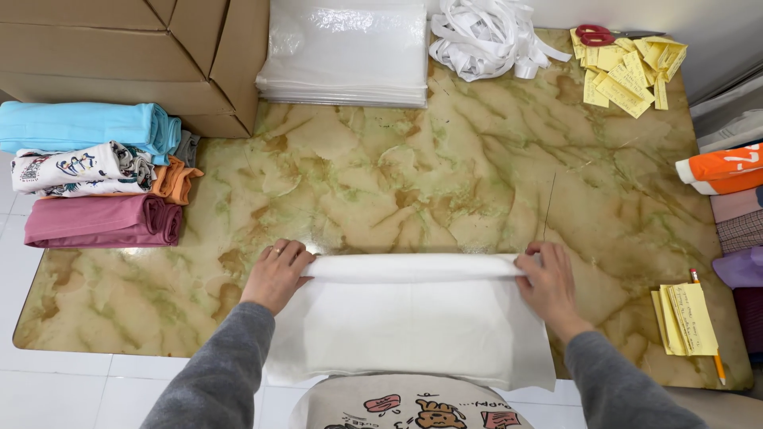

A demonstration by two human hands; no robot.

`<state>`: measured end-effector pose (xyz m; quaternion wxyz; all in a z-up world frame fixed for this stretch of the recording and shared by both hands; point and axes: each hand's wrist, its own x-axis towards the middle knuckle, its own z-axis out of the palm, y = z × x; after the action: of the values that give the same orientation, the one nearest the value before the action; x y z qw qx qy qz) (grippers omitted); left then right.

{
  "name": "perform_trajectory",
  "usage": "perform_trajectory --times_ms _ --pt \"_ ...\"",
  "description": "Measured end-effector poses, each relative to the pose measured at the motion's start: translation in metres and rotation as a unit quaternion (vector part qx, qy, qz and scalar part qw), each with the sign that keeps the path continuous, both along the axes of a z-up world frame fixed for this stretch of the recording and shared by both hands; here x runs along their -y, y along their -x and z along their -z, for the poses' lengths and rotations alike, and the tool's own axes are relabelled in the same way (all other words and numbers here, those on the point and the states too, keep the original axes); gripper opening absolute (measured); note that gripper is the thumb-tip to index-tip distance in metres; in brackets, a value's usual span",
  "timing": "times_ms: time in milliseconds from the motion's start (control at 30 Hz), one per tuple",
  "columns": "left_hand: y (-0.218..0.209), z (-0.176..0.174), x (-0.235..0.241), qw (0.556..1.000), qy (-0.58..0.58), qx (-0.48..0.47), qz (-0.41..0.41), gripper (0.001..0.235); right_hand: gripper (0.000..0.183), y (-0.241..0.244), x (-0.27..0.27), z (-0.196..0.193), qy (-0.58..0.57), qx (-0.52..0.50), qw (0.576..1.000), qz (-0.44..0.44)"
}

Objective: The person takes several t-shirts from a clothing rack, one by one, and folds them on a table. They smooth out each shirt, fold the sleeves and sides, and roll or fold the garment into a compact shape before stacking it with the others.

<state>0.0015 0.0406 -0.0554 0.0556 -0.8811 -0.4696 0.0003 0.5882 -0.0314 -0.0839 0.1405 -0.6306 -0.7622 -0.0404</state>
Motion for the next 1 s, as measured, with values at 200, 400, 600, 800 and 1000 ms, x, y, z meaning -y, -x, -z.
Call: perform_trajectory --times_ms 200,400,600,800,1000 --pt "0.019 -0.017 0.044 0.996 0.007 0.064 0.060 0.043 0.032 0.033 0.063 -0.062 0.005 -0.064 0.993 -0.100" --pt "0.010 -0.031 0.033 0.968 0.169 0.170 -0.077 0.026 0.021 0.019 0.046 -0.041 0.162 -0.247 0.954 0.054" --pt "-0.001 -0.051 -0.010 0.885 0.440 0.019 -0.154 0.067 0.060 0.000 0.003 -0.048 0.428 -0.181 0.882 0.082" --pt "-0.010 -0.046 -0.005 0.957 0.275 0.029 -0.090 0.045 0.032 0.004 -0.013 -0.060 0.227 -0.082 0.970 0.030" --pt "0.001 -0.020 0.041 0.997 0.055 0.049 -0.036 0.056 0.041 0.001 0.031 -0.048 0.080 -0.025 0.994 -0.072"
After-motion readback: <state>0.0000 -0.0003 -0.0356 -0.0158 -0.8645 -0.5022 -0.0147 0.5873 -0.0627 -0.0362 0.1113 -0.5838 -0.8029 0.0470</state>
